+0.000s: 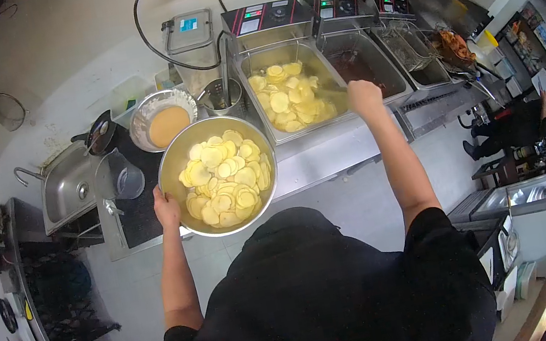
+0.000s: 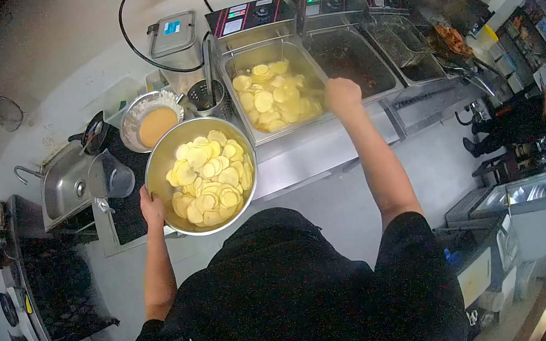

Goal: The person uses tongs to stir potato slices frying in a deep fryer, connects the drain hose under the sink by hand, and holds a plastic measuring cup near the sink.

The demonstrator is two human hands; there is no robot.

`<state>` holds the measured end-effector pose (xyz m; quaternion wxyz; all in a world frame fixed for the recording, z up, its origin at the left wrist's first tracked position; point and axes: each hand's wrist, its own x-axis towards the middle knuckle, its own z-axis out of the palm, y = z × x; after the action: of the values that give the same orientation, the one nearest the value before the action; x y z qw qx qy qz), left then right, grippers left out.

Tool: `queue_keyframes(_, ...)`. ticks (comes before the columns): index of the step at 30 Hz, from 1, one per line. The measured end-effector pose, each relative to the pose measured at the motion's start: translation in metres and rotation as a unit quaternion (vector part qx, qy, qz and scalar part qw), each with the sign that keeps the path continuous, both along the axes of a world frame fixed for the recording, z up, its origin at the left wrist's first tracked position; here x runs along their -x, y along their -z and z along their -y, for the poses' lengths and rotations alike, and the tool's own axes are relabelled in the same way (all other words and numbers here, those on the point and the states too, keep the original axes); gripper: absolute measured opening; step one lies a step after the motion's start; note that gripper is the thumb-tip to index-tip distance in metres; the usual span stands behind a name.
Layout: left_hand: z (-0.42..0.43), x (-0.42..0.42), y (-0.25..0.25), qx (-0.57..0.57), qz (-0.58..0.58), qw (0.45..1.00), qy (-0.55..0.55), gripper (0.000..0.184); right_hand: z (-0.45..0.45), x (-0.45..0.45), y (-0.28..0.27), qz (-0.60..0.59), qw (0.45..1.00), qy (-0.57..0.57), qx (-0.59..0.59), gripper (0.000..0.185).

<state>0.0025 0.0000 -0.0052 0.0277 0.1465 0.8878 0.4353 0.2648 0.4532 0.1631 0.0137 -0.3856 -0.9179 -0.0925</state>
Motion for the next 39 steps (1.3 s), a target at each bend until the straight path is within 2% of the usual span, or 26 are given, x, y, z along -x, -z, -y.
queue_keyframes(3, -0.003, -0.005, -0.011, 0.008, 0.007, 1.000, -0.016, 0.035, -0.015, 0.002, 0.010, -0.030, 0.999, -0.002, -0.018, 0.017)
queue_keyframes(6, -0.002, -0.007, -0.012, 0.041, 0.010, 0.999, -0.033, 0.035, 0.013, -0.009, -0.029, -0.039, 0.999, 0.022, -0.002, 0.018)
queue_keyframes(8, -0.001, -0.005, -0.009, 0.015, 0.006, 1.000, -0.013, 0.035, 0.022, -0.015, -0.034, -0.031, 0.999, 0.007, -0.003, 0.019)
queue_keyframes(10, -0.002, -0.005, -0.008, 0.003, 0.009, 1.000, -0.007, 0.035, 0.031, -0.012, -0.033, 0.002, 0.999, -0.025, 0.045, 0.021)
queue_keyframes(14, 0.001, 0.001, 0.003, -0.002, 0.013, 1.000, -0.007, 0.035, 0.015, 0.017, 0.005, 0.003, 0.999, -0.028, 0.024, 0.017)
queue_keyframes(17, -0.001, -0.003, -0.005, 0.010, 0.017, 1.000, -0.018, 0.035, 0.005, 0.020, 0.004, -0.011, 1.000, -0.012, 0.010, 0.017)
queue_keyframes(22, 0.001, 0.000, 0.002, -0.002, 0.009, 1.000, -0.014, 0.034, 0.028, -0.031, -0.056, -0.001, 1.000, -0.011, 0.019, 0.017)
queue_keyframes(25, 0.000, -0.001, -0.002, -0.001, 0.016, 1.000, -0.015, 0.033, 0.033, -0.042, -0.045, 0.008, 0.999, -0.029, 0.016, 0.015)
queue_keyframes(29, -0.002, -0.004, -0.010, 0.013, 0.026, 1.000, -0.011, 0.033, 0.032, -0.012, -0.002, -0.008, 1.000, -0.025, 0.009, 0.014)
queue_keyframes(32, -0.001, -0.004, -0.008, 0.013, 0.007, 1.000, -0.010, 0.034, 0.027, 0.002, 0.010, -0.036, 0.998, -0.054, -0.013, 0.013)
queue_keyframes(35, 0.001, 0.000, 0.003, 0.000, -0.001, 1.000, -0.008, 0.034, 0.025, -0.014, -0.009, -0.058, 0.998, -0.024, -0.016, 0.014)
queue_keyframes(37, 0.001, 0.001, 0.003, -0.016, 0.005, 1.000, 0.003, 0.034, 0.015, -0.035, -0.024, -0.077, 0.997, 0.002, 0.009, 0.023)
queue_keyframes(39, 0.002, 0.003, 0.006, -0.034, 0.010, 0.999, 0.007, 0.034, 0.013, -0.050, -0.034, -0.070, 0.997, 0.027, 0.013, 0.024)
